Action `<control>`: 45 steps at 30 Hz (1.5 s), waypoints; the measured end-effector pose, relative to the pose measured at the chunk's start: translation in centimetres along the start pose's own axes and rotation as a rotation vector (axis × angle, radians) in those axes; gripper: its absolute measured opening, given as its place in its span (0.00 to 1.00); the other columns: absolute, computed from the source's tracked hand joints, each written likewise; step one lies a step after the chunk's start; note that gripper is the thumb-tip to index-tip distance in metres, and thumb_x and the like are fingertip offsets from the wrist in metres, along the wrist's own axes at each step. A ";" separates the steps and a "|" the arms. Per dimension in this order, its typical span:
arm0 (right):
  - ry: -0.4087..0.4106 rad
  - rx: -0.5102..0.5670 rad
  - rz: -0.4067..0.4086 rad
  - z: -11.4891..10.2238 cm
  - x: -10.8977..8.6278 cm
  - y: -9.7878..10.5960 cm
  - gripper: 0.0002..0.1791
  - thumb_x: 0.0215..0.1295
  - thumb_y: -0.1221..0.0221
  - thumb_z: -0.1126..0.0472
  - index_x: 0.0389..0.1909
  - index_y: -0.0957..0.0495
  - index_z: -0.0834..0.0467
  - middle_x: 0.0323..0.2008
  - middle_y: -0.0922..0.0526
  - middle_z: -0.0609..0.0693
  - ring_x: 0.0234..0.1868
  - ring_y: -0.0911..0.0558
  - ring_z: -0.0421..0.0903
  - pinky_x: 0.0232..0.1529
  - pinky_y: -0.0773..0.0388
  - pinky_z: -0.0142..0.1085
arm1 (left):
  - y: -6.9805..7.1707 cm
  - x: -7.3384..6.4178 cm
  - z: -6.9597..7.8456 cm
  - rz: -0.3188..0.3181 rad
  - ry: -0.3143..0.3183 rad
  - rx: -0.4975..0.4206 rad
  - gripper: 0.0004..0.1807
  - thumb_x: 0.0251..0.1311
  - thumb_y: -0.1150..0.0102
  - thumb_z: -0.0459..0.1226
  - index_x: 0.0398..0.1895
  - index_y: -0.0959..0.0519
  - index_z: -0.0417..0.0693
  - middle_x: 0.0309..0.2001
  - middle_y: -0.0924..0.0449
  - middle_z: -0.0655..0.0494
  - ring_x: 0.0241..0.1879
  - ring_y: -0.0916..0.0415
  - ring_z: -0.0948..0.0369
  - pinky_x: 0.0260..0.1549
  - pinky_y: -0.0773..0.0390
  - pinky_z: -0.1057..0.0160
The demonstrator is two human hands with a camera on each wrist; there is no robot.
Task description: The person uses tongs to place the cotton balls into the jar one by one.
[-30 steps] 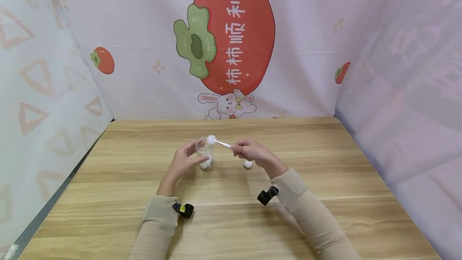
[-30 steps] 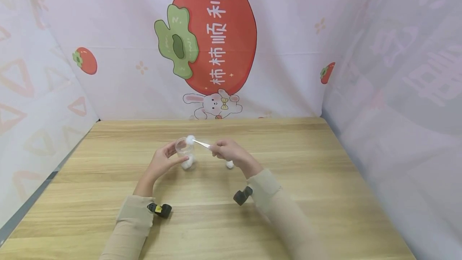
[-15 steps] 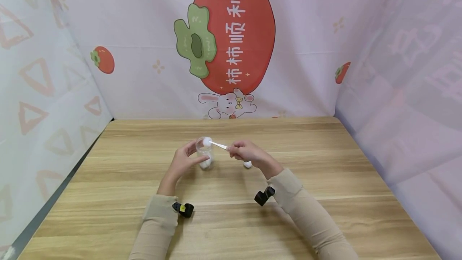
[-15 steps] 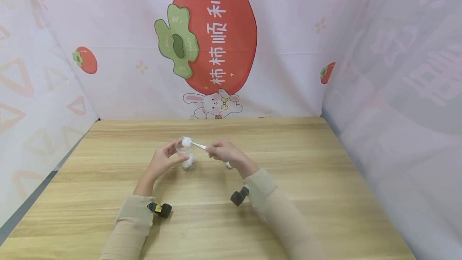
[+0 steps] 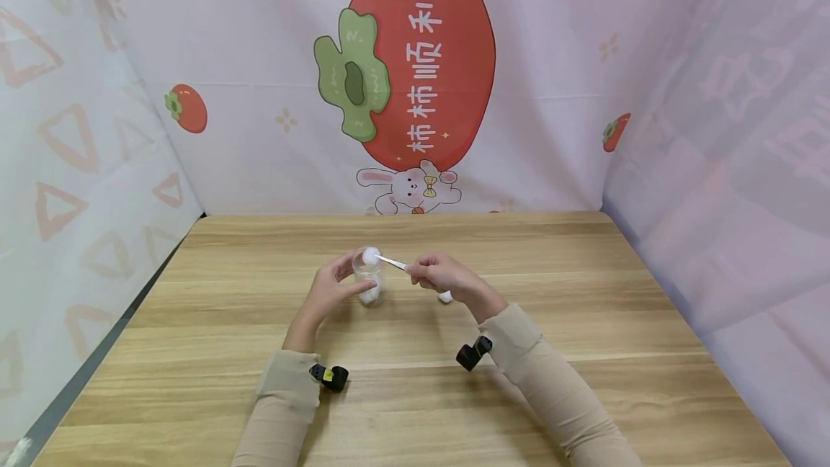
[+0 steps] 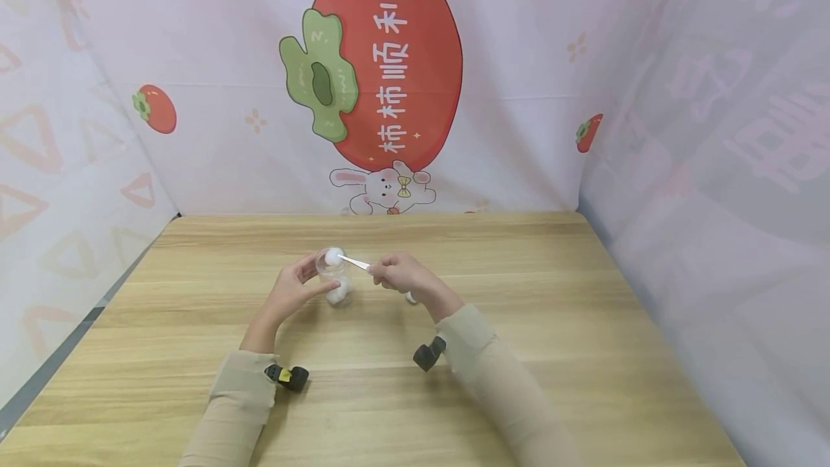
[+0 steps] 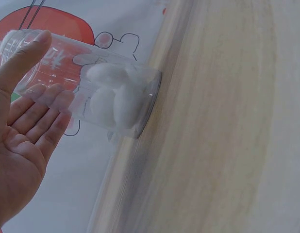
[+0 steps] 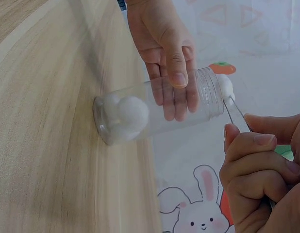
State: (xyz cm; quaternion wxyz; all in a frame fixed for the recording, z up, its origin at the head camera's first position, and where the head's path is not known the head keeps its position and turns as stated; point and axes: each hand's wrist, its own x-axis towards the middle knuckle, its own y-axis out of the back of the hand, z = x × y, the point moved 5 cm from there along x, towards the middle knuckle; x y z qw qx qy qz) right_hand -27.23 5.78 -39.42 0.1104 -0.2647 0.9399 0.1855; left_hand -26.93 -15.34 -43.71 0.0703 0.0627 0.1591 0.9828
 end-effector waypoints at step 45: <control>0.020 0.018 -0.003 1.5 -1.7 1.8 0.16 0.72 0.51 0.58 0.24 0.27 0.59 0.12 0.37 0.41 0.13 0.45 0.35 0.13 0.51 0.24 | 0.0 -0.1 0.0 -0.017 -0.018 0.008 0.37 0.51 0.28 0.40 0.65 0.30 0.45 0.64 0.26 0.43 0.67 0.31 0.46 0.71 0.32 0.49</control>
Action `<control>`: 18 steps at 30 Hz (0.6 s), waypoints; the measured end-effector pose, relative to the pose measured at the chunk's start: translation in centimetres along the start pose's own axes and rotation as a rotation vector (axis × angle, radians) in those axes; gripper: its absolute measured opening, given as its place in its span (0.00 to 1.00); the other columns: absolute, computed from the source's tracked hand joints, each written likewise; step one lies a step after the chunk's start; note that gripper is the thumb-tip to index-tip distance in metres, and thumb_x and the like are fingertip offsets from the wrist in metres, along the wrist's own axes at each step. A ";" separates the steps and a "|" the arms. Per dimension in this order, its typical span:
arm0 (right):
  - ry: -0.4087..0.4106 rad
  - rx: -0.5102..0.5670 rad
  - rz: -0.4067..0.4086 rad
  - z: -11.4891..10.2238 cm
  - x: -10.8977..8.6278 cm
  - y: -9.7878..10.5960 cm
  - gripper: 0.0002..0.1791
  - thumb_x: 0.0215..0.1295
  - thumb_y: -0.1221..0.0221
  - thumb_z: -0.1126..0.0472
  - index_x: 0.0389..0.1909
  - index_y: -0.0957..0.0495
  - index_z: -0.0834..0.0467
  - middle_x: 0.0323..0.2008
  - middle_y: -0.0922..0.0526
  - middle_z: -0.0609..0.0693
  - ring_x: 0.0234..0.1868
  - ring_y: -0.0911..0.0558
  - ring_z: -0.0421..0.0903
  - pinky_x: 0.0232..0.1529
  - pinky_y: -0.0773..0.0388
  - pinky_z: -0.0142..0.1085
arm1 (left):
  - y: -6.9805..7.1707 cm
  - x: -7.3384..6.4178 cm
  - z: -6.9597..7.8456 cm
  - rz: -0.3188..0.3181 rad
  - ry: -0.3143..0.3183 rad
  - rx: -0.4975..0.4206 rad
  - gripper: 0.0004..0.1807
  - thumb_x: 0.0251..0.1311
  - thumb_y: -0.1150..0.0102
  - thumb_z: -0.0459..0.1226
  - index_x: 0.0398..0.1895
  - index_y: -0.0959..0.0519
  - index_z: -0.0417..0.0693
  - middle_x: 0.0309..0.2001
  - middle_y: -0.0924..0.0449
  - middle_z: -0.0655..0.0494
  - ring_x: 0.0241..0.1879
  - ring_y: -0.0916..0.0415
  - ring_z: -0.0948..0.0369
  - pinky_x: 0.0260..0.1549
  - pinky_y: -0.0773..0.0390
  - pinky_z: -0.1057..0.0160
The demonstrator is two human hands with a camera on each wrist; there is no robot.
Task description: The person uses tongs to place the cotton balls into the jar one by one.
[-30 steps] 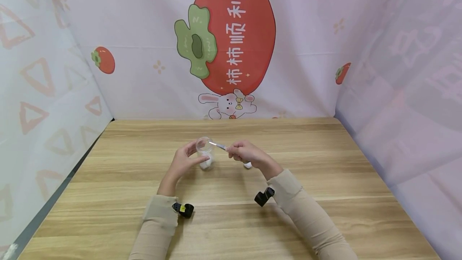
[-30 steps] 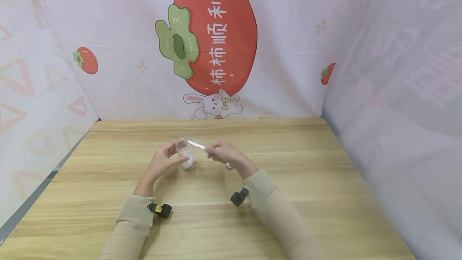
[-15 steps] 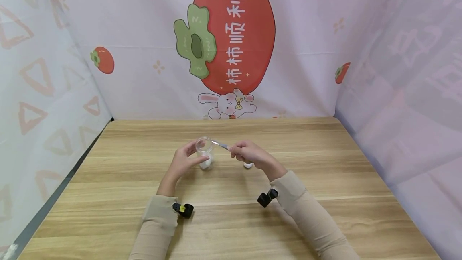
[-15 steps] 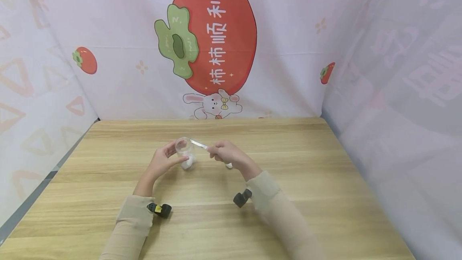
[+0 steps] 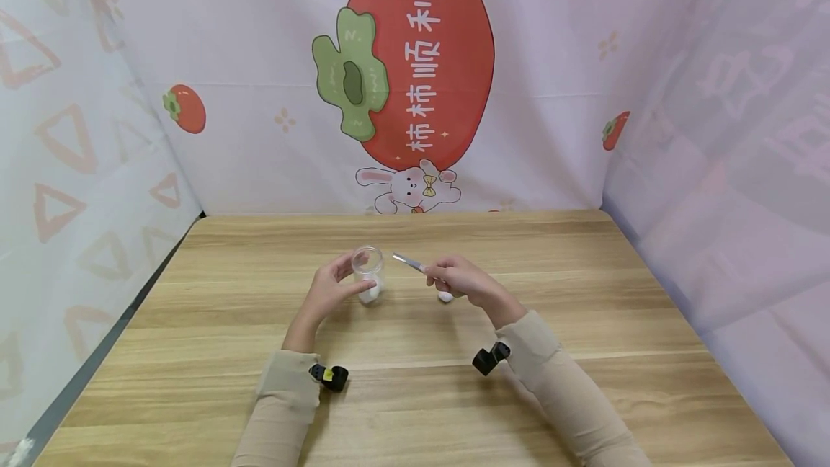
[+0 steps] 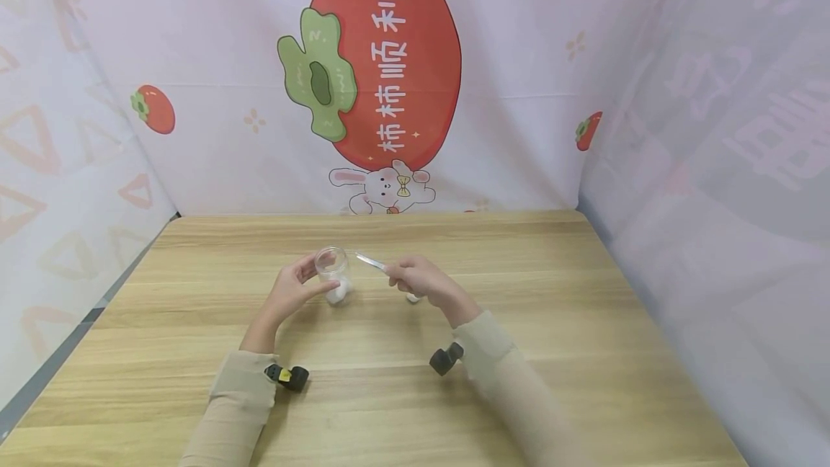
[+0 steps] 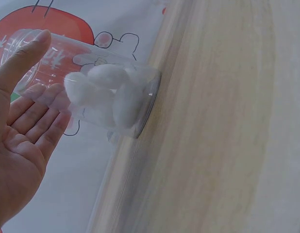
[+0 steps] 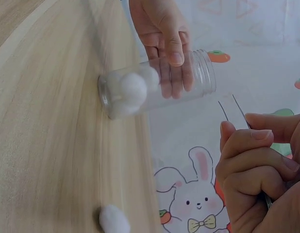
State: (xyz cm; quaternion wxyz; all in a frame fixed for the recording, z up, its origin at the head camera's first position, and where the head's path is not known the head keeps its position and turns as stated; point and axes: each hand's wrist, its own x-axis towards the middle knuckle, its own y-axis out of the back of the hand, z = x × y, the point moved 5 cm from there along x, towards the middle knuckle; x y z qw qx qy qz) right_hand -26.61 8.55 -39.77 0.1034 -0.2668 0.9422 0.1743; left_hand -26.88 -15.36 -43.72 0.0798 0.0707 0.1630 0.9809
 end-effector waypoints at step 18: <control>-0.023 0.000 0.003 1.6 -1.1 0.9 0.18 0.72 0.51 0.57 0.30 0.27 0.69 0.13 0.36 0.41 0.13 0.46 0.34 0.13 0.51 0.24 | 0.1 0.1 -0.1 -0.001 0.016 0.007 0.38 0.50 0.28 0.41 0.66 0.31 0.44 0.65 0.26 0.44 0.68 0.32 0.46 0.71 0.33 0.49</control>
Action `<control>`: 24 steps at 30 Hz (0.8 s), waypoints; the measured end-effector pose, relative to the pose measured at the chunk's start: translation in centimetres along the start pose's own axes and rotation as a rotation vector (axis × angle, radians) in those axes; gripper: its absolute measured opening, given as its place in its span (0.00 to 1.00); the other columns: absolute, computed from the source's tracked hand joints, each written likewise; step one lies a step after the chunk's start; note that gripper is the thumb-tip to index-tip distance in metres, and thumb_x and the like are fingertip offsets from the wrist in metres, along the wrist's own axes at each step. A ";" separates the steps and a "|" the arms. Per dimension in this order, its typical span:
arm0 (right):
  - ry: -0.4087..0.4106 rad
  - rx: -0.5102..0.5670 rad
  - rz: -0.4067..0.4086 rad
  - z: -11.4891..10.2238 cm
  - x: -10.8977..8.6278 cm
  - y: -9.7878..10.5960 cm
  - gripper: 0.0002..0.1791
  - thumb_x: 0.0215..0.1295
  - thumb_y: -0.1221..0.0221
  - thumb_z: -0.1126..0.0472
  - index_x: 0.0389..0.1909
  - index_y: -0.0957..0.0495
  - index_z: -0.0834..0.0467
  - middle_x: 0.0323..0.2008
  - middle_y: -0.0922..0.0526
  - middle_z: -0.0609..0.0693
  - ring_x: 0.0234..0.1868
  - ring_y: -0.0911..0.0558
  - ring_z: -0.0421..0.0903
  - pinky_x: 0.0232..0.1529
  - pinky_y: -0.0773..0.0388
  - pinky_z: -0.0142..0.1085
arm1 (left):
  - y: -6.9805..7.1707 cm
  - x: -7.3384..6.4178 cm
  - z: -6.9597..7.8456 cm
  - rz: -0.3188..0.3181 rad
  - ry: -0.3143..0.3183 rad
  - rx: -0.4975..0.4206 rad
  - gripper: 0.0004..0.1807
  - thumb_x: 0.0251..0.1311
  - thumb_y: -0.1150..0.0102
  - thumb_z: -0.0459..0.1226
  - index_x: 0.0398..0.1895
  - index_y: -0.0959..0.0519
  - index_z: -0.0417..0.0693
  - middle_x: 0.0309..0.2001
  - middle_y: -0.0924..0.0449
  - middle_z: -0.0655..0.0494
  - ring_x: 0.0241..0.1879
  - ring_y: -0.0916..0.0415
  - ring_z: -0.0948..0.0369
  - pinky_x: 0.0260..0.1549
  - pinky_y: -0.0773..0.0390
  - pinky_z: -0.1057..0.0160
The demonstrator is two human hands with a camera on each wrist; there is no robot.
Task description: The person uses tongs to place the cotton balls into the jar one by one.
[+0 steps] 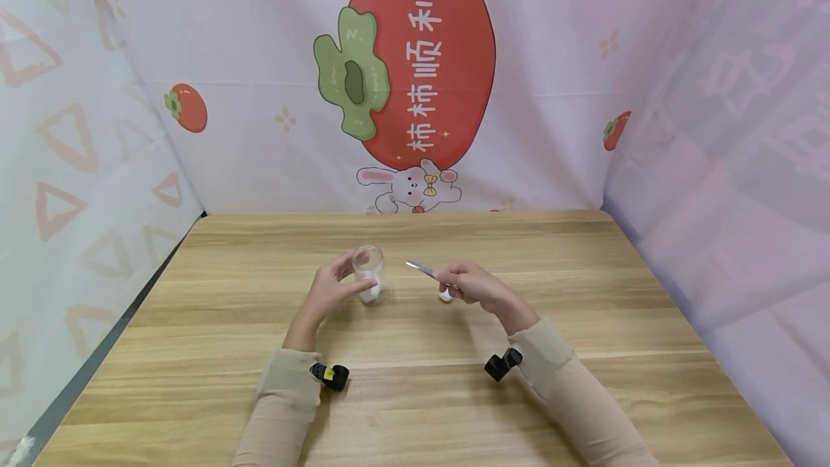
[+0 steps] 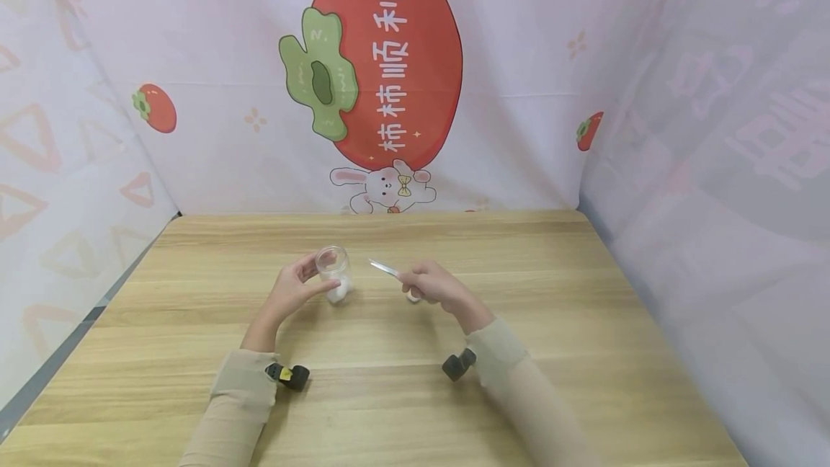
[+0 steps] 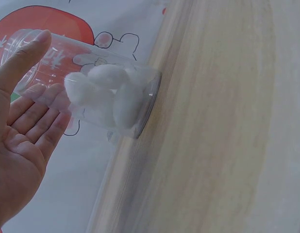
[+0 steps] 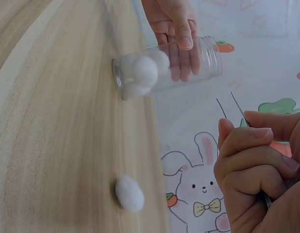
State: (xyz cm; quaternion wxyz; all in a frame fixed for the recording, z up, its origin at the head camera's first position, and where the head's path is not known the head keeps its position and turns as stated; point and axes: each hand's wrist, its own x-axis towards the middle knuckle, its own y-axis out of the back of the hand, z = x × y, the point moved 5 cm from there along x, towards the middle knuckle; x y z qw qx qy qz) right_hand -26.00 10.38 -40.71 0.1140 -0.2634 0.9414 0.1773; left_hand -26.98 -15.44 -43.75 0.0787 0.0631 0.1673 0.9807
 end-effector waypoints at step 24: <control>-0.041 -0.010 0.062 3.1 -1.7 2.5 0.18 0.72 0.51 0.56 0.27 0.26 0.66 0.14 0.37 0.41 0.13 0.46 0.33 0.13 0.50 0.23 | -0.1 -0.2 0.1 -0.001 -0.010 -0.008 0.39 0.51 0.28 0.40 0.67 0.33 0.42 0.65 0.26 0.43 0.67 0.31 0.46 0.70 0.31 0.49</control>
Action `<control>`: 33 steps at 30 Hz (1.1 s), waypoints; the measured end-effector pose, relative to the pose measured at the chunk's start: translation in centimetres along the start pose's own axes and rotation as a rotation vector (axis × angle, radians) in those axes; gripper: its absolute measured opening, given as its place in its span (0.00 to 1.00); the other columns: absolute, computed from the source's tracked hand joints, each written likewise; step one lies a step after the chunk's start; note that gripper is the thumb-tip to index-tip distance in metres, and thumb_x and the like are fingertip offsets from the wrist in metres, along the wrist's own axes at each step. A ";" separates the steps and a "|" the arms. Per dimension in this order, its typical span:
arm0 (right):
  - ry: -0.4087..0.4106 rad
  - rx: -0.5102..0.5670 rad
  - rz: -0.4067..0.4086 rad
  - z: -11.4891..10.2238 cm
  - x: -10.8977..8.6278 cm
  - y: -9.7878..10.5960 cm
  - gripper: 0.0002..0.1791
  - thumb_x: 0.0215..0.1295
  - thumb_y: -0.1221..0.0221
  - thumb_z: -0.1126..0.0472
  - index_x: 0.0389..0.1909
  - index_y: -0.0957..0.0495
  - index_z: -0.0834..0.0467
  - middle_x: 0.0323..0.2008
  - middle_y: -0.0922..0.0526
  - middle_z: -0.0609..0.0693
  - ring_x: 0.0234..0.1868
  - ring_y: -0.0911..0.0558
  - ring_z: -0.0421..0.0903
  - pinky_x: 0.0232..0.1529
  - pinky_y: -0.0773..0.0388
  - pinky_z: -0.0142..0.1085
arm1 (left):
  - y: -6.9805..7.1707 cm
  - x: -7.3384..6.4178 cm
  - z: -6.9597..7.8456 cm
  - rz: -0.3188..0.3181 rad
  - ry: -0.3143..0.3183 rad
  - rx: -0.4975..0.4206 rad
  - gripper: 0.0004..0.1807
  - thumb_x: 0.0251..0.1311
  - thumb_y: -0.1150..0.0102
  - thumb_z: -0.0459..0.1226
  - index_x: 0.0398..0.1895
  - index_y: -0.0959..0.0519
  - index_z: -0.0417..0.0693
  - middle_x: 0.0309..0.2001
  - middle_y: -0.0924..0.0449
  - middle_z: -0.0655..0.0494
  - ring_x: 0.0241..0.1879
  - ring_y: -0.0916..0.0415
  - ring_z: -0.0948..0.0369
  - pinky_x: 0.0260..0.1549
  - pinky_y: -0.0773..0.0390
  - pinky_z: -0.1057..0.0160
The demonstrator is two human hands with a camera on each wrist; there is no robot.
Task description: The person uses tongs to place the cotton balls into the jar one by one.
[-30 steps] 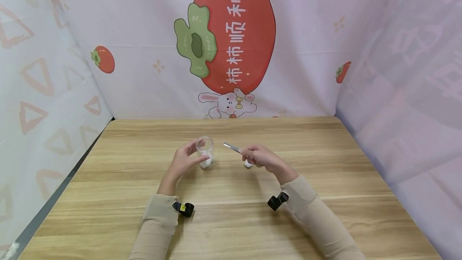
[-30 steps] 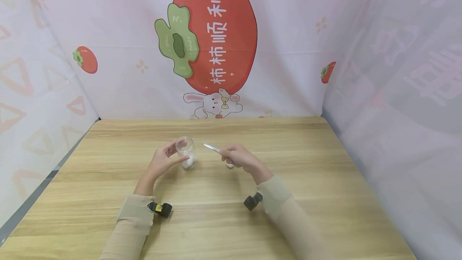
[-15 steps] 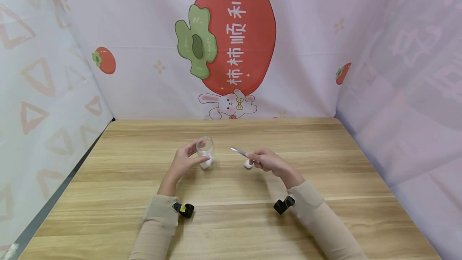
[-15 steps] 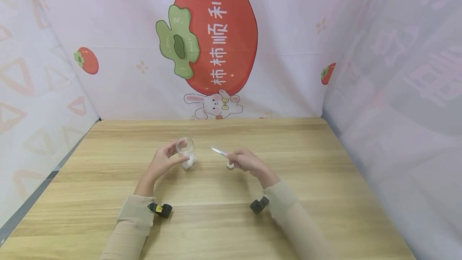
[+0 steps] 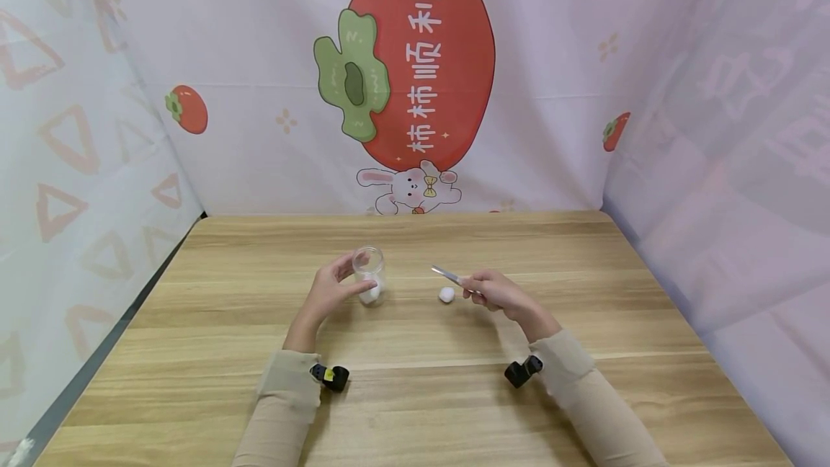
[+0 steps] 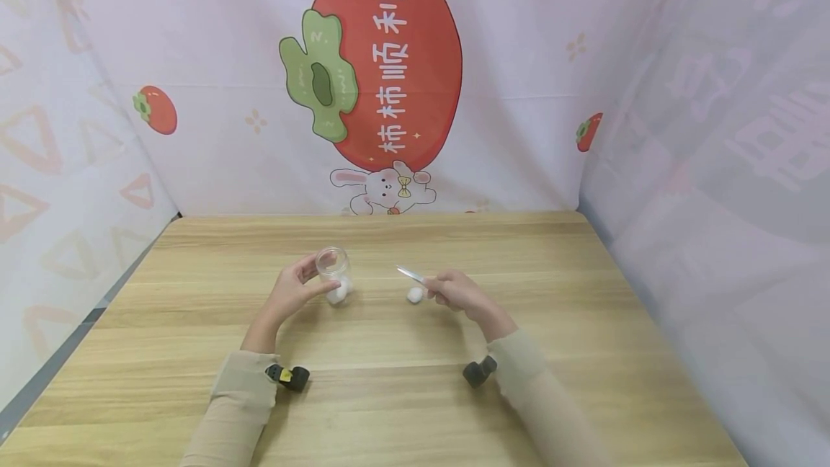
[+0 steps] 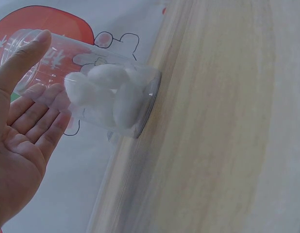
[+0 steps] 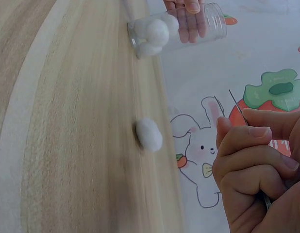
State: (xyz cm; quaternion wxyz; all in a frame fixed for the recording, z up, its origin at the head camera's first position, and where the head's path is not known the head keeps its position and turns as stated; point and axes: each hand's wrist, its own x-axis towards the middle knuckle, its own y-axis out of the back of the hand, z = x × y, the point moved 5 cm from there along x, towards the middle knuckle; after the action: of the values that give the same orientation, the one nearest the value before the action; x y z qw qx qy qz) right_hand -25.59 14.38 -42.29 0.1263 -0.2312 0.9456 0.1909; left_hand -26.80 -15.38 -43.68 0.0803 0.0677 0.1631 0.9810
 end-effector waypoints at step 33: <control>-0.078 -0.082 0.041 4.2 -0.1 2.7 0.18 0.71 0.49 0.56 0.30 0.23 0.68 0.12 0.35 0.39 0.12 0.44 0.33 0.13 0.49 0.23 | -0.1 0.1 -0.2 -0.006 0.041 -0.008 0.38 0.52 0.29 0.39 0.67 0.33 0.42 0.66 0.28 0.44 0.68 0.32 0.46 0.72 0.33 0.49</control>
State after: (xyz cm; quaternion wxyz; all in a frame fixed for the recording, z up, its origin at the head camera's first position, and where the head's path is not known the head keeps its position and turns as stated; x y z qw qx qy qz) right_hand -26.21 18.41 -45.23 0.1496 -0.2093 0.9359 0.2407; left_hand -26.94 -15.34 -43.88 0.0800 0.0468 0.1609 0.9826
